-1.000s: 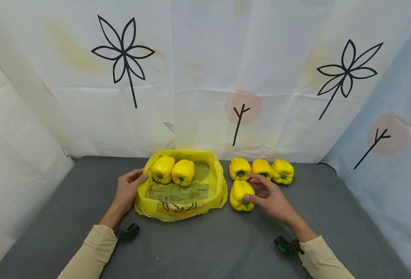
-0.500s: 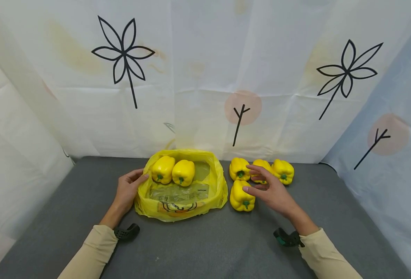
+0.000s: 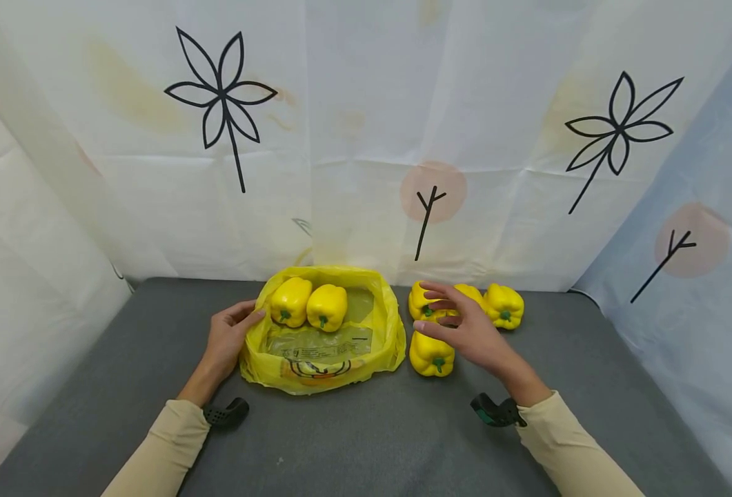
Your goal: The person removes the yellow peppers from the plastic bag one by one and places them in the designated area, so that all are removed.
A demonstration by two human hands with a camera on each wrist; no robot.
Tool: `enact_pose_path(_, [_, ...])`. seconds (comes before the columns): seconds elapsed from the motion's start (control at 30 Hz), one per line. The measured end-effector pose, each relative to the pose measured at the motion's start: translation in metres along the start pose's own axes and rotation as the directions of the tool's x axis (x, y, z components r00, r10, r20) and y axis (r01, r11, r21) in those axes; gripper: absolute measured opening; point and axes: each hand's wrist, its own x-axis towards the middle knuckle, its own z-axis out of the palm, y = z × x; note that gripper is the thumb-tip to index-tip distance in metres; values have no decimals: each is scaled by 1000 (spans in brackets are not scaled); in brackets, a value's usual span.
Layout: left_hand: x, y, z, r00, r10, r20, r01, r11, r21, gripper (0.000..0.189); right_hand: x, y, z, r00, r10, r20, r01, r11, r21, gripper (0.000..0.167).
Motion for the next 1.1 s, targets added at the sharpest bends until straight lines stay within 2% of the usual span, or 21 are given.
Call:
enact_pose_path(0.57, [3,4,1,1000,6,-4,-6,1000,-12,44,26,-30,25,993,-94,69,93,996,17,64])
enact_pose_path(1.1, [0,0,0,1000,-6,11,6,1000,-1,45,50,-36,48,990,-43,135,26,992,127,62])
